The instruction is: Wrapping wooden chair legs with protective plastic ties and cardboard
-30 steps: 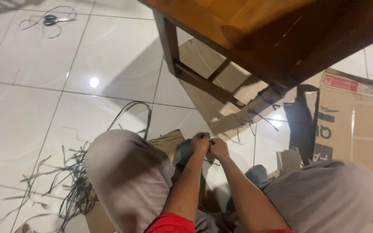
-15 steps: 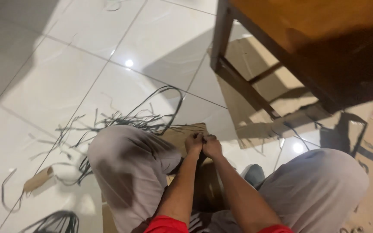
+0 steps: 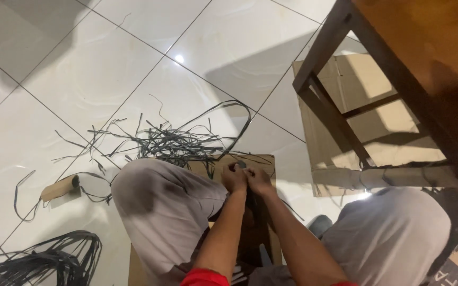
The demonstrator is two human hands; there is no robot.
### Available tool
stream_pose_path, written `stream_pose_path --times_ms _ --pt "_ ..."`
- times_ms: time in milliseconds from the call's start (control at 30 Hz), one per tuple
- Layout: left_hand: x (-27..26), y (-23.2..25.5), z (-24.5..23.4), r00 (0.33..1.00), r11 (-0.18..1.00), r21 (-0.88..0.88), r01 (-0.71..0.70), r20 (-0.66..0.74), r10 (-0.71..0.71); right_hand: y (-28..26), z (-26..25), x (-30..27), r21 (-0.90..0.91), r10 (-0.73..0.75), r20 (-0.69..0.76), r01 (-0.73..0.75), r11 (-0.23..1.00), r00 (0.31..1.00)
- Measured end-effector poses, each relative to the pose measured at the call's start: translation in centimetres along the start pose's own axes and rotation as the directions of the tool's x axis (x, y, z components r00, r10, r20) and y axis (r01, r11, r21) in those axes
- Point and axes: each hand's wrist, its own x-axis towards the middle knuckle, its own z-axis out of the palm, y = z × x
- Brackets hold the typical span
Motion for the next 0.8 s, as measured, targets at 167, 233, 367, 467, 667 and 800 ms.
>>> stream_pose_path --times_ms 167,233,367,467,667,800 --pt "3.2 0.7 0.4 0.988 0.991 0.023 -0.134 0.081 0.131 -0.1 -1.4 0.0 0.051 0.001 0.031 -0.002 0.999 1.0" --pt "5.3 0.1 1.1 0.983 0.987 0.103 -0.126 0.145 0.111 -0.3 -2.4 -1.0 0.147 0.037 0.055 -0.044 0.988 0.998" --pt "7.9 3.2 -2.2 0.888 0.893 0.153 -0.423 0.268 0.374 1.1 -2.7 -1.9 0.318 0.187 0.079 -0.202 0.926 0.979" --pt "11.5 3.7 -2.0 0.755 0.781 0.176 -0.599 0.45 0.478 3.1 -2.9 -2.5 0.348 0.284 0.044 -0.281 0.894 0.958" --pt "12.5 5.1 -0.2 0.626 0.668 0.349 -0.657 0.746 0.226 6.1 -1.6 -3.0 0.278 0.333 0.025 -0.326 0.904 0.943" --pt "9.2 8.0 -2.4 0.648 0.669 0.341 -0.661 0.708 0.279 3.4 -2.7 -3.8 0.212 0.322 0.056 -0.327 0.921 0.945"
